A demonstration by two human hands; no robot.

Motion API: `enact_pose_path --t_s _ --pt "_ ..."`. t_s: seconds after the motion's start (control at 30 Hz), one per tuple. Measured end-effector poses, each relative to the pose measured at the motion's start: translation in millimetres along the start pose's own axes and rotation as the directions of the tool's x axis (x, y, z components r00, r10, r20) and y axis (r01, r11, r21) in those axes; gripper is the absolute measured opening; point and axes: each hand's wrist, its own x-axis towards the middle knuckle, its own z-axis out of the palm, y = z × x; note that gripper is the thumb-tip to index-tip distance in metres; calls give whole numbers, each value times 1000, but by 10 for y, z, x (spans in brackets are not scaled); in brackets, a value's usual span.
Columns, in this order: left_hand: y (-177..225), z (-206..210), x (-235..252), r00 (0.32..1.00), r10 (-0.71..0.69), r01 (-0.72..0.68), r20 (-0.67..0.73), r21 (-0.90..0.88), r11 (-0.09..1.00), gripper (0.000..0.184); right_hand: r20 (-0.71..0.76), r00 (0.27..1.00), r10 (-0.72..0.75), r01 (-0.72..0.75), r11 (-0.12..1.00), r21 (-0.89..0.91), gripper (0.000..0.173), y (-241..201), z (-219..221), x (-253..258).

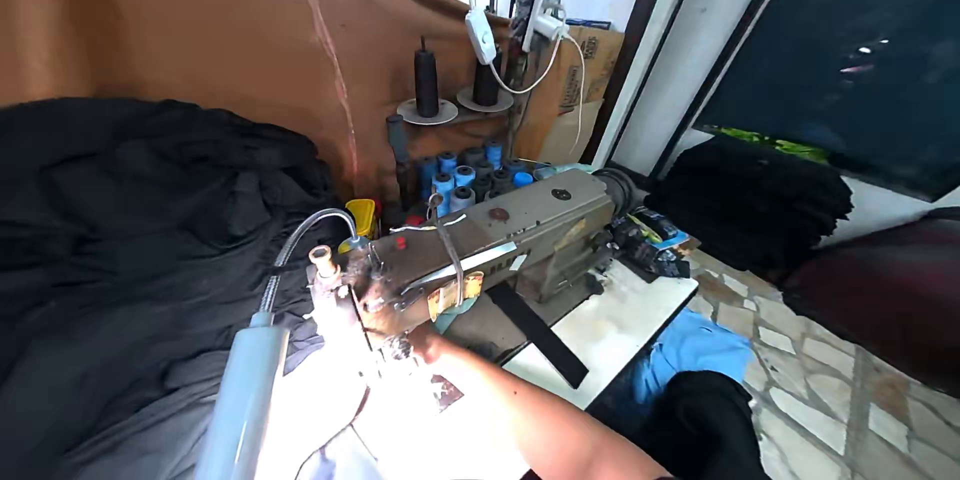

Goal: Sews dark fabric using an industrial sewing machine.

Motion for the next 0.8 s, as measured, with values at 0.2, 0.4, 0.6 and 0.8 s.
enact_pose_path --t_s 0.2,0.4,0.6,0.8 --pt "-84 42 -142 974 82 -92 -213 -38 995 23 -99 994 39 -14 969 247 28 2 -8 -178" --pt "-591 -107 -668 908 -149 145 -391 -41 989 26 -72 990 -118 116 993 -33 25 -105 99 -1002" --pt "-434 -409 -1352 758 52 -31 -650 44 999 25 63 918 -391 395 915 -79 40 -796 568 -1180" --pt "-437 -498 -2318 701 140 -419 -700 -245 874 27 300 715 -631 631 768 110 18 -1265 331 -2003"
